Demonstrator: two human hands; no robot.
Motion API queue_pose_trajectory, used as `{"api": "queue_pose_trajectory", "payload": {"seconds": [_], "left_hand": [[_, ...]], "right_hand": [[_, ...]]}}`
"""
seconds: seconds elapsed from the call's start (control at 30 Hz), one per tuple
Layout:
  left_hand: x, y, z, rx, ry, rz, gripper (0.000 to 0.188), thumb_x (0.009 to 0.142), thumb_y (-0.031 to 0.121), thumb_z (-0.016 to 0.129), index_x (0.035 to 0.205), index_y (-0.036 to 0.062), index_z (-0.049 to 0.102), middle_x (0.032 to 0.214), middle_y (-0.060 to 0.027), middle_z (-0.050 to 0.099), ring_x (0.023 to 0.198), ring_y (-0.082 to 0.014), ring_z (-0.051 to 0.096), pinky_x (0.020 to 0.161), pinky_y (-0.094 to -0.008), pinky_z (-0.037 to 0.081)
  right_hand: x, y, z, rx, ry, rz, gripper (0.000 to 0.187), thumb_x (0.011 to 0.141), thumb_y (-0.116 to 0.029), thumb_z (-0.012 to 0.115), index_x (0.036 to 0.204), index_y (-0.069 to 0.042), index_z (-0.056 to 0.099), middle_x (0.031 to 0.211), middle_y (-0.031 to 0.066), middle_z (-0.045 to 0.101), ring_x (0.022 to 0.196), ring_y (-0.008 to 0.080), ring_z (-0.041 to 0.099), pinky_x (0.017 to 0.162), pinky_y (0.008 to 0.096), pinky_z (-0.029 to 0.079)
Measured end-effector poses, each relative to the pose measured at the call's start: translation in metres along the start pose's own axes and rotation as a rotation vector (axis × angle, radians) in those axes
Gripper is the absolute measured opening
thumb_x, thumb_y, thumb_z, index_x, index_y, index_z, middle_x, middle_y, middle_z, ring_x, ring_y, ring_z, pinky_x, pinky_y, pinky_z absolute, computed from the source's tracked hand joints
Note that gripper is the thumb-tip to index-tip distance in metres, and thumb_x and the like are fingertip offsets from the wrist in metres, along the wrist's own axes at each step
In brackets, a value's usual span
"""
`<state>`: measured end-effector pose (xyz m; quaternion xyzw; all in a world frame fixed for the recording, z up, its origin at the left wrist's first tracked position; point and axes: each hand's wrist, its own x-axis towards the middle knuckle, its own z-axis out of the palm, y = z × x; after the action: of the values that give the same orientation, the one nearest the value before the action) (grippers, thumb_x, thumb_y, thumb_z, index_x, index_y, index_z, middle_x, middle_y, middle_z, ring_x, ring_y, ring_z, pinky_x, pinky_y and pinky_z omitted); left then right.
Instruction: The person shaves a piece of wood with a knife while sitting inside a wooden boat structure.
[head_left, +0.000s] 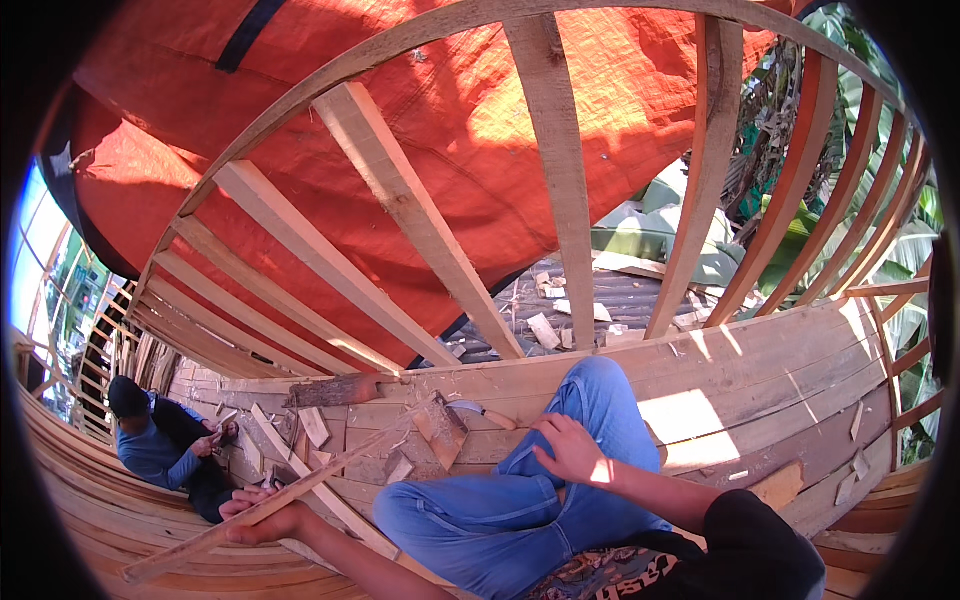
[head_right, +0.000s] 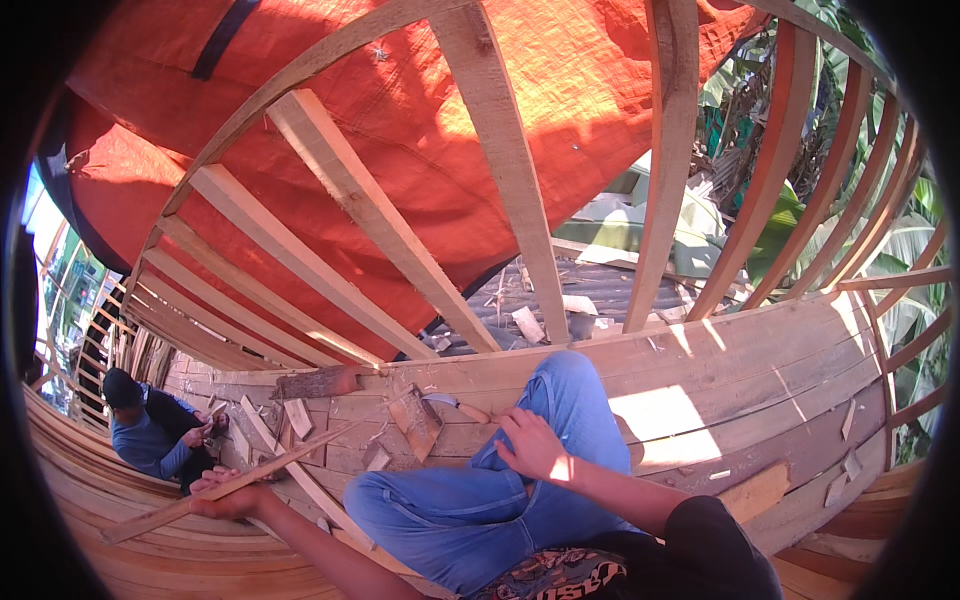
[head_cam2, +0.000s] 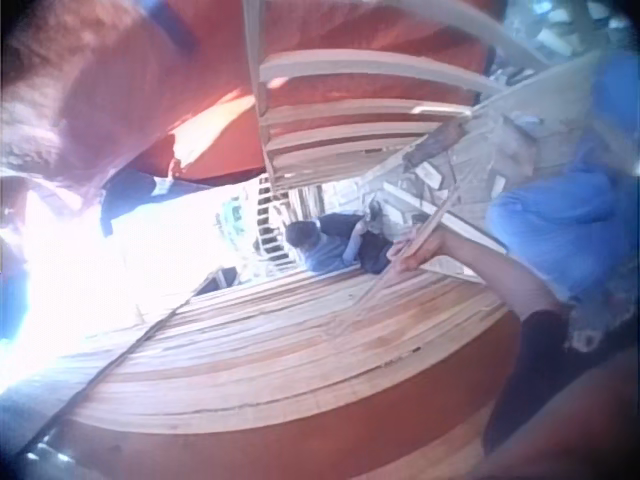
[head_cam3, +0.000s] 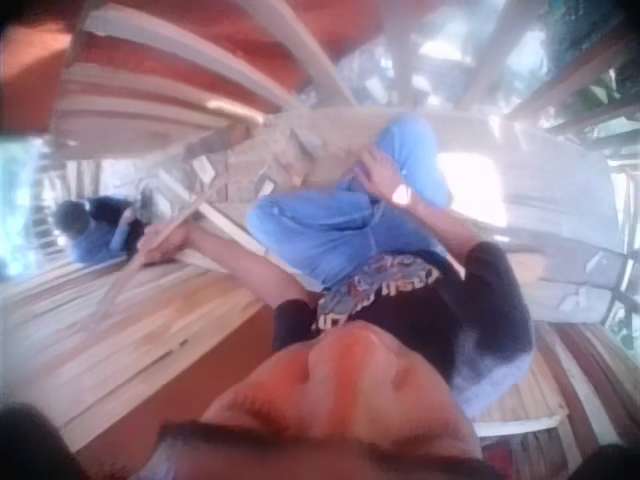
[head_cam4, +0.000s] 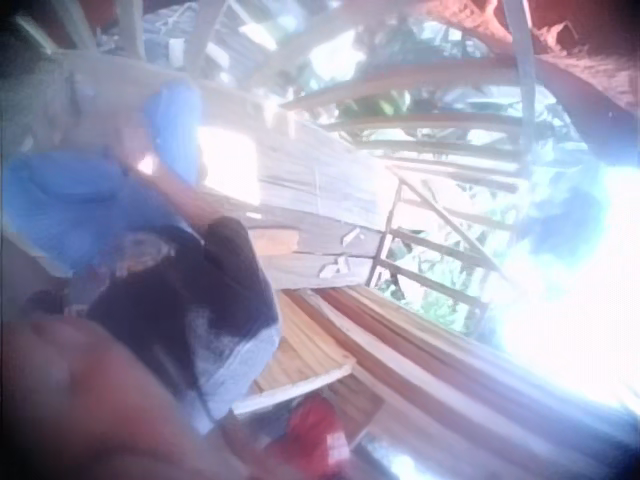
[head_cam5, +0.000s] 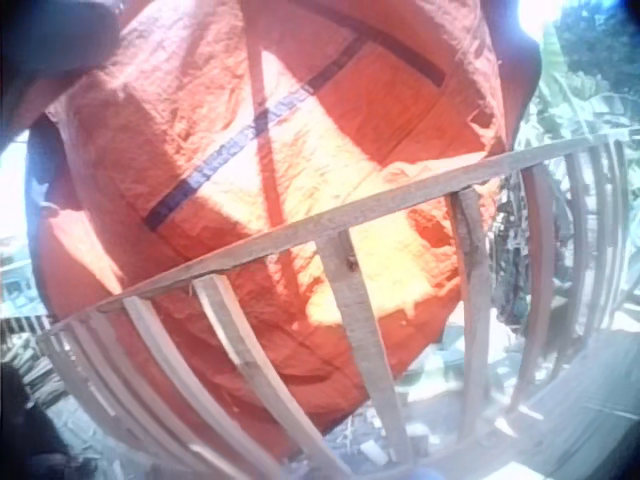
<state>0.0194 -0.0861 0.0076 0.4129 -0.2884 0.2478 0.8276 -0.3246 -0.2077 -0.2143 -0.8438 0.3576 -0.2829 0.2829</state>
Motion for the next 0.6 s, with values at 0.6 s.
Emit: {"api": "queue_pose_trajectory", "payload": {"seconds": [0.6], "left_hand": [[-0.013,-0.011,0.098,0.149,-0.182,0.074,0.075,0.076,0.068,0.059,0.081,-0.0068,0.052,0.075,-0.0081,0.056,0.069,-0.0179,0.054,0.057,-0.0326,0.042]], "right_hand": [[-0.249,0.002,-0.124,0.110,-0.478,0.618,0.025,0.090,-0.026,0.055,0.096,-0.005,0.068,0.077,0.0135,0.067,0.071,0.0231,0.064,0.068,0.0383,0.050]]}}
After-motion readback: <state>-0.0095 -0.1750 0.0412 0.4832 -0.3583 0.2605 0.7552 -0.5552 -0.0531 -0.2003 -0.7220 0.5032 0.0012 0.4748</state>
